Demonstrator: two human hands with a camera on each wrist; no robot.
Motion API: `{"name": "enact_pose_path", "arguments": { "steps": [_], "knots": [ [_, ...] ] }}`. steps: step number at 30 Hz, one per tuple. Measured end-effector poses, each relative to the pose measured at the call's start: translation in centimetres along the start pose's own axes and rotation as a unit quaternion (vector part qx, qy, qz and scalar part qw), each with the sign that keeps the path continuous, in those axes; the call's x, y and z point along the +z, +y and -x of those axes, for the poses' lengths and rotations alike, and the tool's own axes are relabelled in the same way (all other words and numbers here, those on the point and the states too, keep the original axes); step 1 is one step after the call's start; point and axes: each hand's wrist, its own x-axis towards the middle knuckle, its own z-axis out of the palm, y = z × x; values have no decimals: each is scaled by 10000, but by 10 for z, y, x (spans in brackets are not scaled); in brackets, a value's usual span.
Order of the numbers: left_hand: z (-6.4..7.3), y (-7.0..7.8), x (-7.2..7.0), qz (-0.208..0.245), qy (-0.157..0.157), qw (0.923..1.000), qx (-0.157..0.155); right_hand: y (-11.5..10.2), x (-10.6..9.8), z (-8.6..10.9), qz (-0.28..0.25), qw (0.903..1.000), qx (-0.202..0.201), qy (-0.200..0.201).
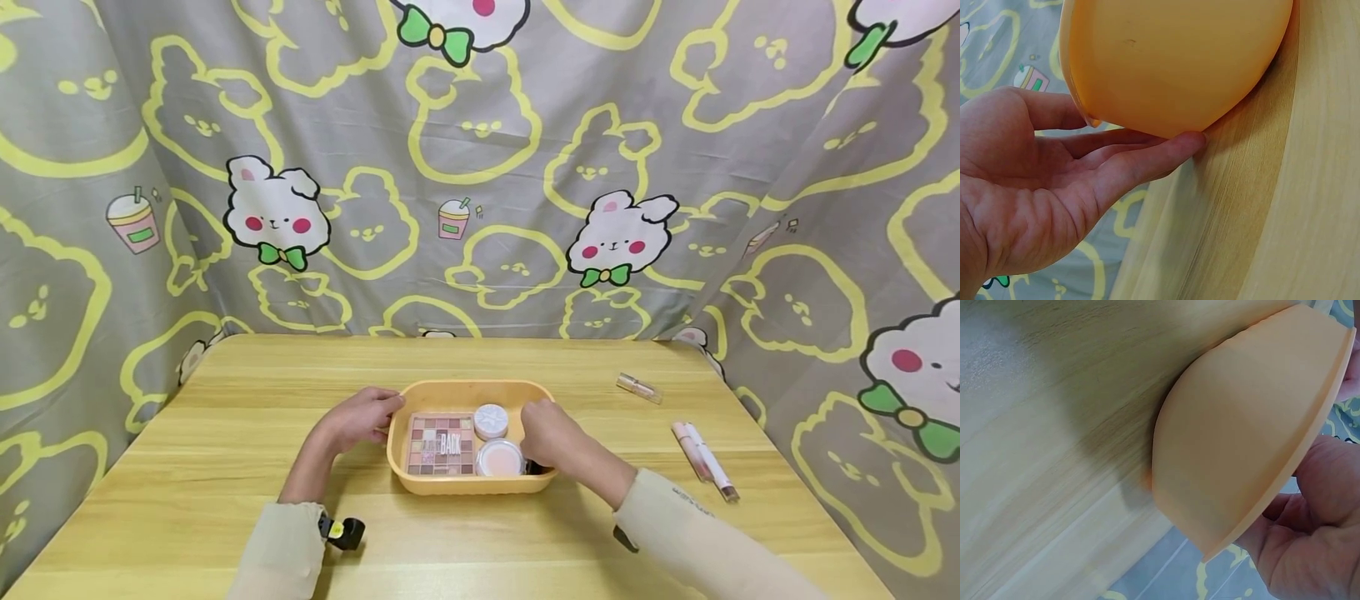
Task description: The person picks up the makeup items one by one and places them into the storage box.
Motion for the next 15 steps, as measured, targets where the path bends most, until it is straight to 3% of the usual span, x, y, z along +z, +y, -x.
{"name": "enact_pose_path", "arguments": {
  "steps": [10,15],
  "knots": [
    [0,0,0,72,6,10000,-16,-2,-5,0,-73,9999,81,-105],
    [0,0,0,56,-28,10000,-28,1,-6,-2,-211,9997,-78,95]
  ]
}}
